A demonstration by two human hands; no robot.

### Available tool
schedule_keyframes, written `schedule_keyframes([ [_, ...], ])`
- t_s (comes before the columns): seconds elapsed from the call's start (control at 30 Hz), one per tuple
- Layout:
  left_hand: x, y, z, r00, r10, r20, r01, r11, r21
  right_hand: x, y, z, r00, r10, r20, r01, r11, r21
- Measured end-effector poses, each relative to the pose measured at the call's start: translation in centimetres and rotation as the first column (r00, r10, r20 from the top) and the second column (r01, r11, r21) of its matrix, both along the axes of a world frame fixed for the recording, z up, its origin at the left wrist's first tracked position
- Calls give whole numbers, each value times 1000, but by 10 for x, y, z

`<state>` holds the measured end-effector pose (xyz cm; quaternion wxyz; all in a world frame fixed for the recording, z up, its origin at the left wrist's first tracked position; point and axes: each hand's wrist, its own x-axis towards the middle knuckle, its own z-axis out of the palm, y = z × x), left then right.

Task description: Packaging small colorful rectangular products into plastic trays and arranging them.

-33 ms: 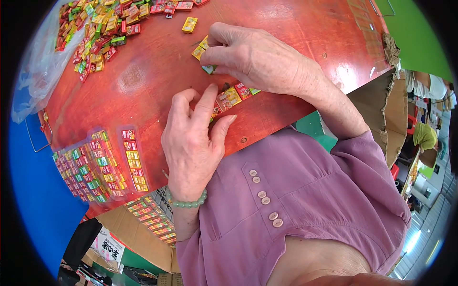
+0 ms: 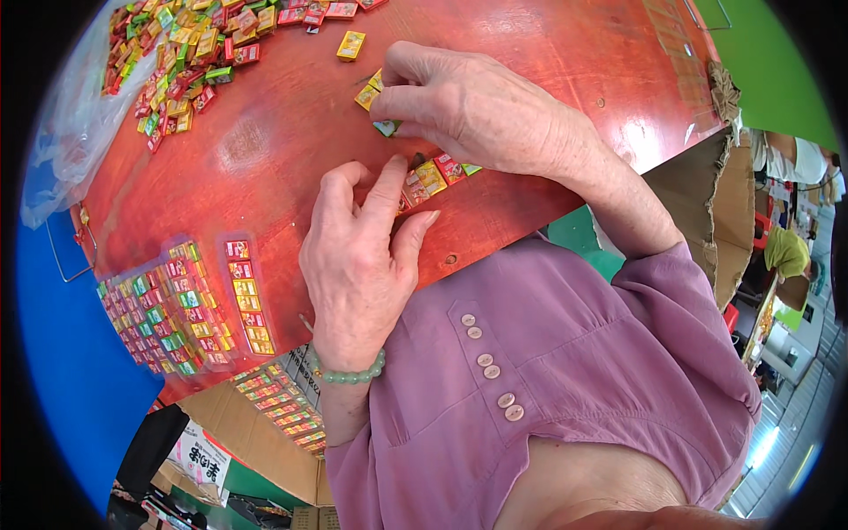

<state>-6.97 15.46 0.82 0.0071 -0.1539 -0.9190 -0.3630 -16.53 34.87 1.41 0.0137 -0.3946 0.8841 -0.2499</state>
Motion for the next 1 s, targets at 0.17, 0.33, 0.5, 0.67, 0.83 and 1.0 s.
schedule_keyframes([
  [0.17, -2, 5, -5, 994, -19, -110, 7, 994, -107, -4, -2, -3, 992, 82, -95, -78, 996, 42],
  [0.33, -3, 3, -7, 986, -15, -167, -4, 994, -114, 0, -5, 3, 992, 97, -84, -87, 989, 123],
  [0.5, 4, -4, -10, 984, 57, -169, -73, 993, -91, 2, -3, 1, 991, 96, -90, -86, 990, 108],
  [0.67, 7, -6, -10, 983, 91, -160, -107, 990, -90, 2, -6, 3, 996, 73, 56, -79, 989, 123],
  [0.83, 10, -9, -10, 979, 107, -174, -124, 988, -92, 11, -12, 3, 998, 46, 50, -50, 996, 77],
  [1.0, 10, -12, -11, 971, 134, -197, -151, 986, -73, 25, -14, 10, 993, -51, 110, 59, 995, -75],
])
